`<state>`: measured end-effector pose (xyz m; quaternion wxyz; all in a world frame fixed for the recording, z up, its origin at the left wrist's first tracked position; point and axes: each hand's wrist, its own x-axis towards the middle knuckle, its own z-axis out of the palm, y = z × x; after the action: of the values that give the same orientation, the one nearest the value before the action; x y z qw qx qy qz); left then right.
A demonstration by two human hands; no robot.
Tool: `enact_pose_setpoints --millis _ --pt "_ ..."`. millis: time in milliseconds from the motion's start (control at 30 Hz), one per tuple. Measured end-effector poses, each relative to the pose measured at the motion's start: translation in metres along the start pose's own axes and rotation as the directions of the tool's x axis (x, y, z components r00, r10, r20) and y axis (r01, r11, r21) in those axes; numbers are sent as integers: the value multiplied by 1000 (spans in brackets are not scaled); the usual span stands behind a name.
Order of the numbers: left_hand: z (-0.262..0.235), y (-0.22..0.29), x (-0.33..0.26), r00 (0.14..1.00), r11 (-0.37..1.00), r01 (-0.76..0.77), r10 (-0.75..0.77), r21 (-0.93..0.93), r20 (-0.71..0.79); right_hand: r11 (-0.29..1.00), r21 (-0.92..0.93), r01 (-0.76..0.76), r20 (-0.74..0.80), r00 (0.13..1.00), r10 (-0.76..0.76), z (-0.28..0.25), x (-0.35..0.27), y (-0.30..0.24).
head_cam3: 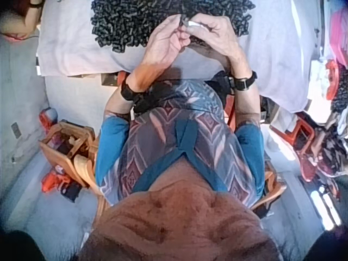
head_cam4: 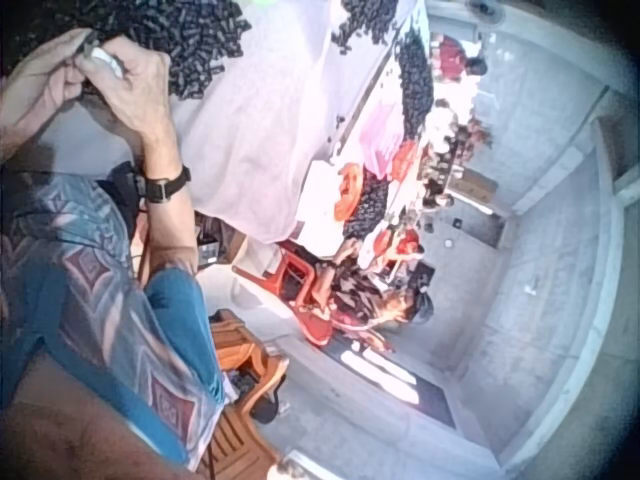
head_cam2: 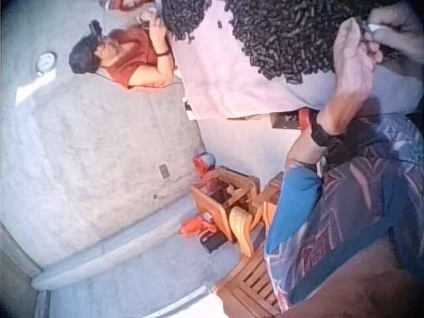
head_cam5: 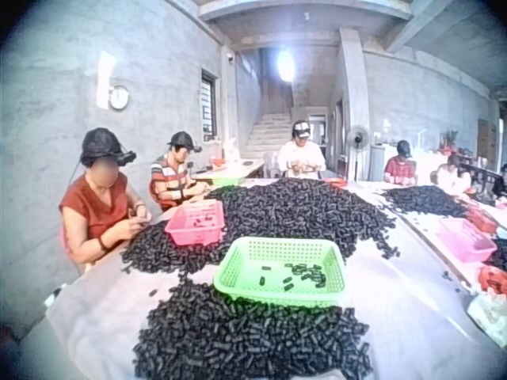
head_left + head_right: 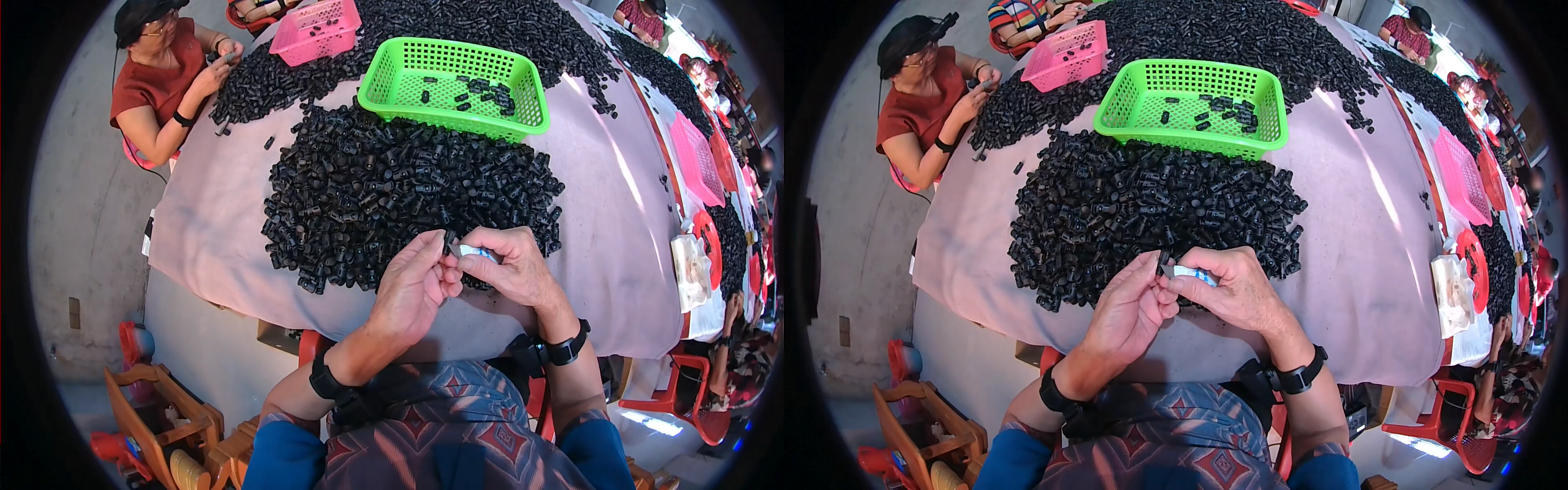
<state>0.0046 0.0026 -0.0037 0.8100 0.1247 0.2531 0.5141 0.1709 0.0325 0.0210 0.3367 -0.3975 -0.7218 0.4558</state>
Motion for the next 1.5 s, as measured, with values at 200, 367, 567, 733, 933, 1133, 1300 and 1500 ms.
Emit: enact_pose_setpoints --millis 200,367,567,733,933,1133,1300,1500 --pt "1 -1 0 1000 1000 -9 9 -7 -13 999 -32 24 -33 999 -25 1 0 5" --pt "6 -2 -4 999 1000 8 -8 -15 46 998 -52 34 -146 988 -42 -3 1 18" --pt "4 0 0 998 998 -56 56 5 -40 999 -40 36 -90 995 -39 -2 -1 7" --pt "1 -3 0 993 994 -94 97 54 -62 1000 5 31 -18 999 -31 3 0 -1" --pt "0 -6 0 985 980 -148 157 130 -68 999 -35 15 25 1000 -14 2 0 -5" --pt "1 -7 1 983 973 -162 174 164 -60 997 -70 22 -44 999 -25 3 1 1" --pt "4 -8 -1 988 982 -133 142 136 -57 997 -83 -9 -137 991 -3 -1 0 11" --pt "3 -8 0 994 989 -92 98 113 -51 984 176 33 -164 986 -4 4 0 5"
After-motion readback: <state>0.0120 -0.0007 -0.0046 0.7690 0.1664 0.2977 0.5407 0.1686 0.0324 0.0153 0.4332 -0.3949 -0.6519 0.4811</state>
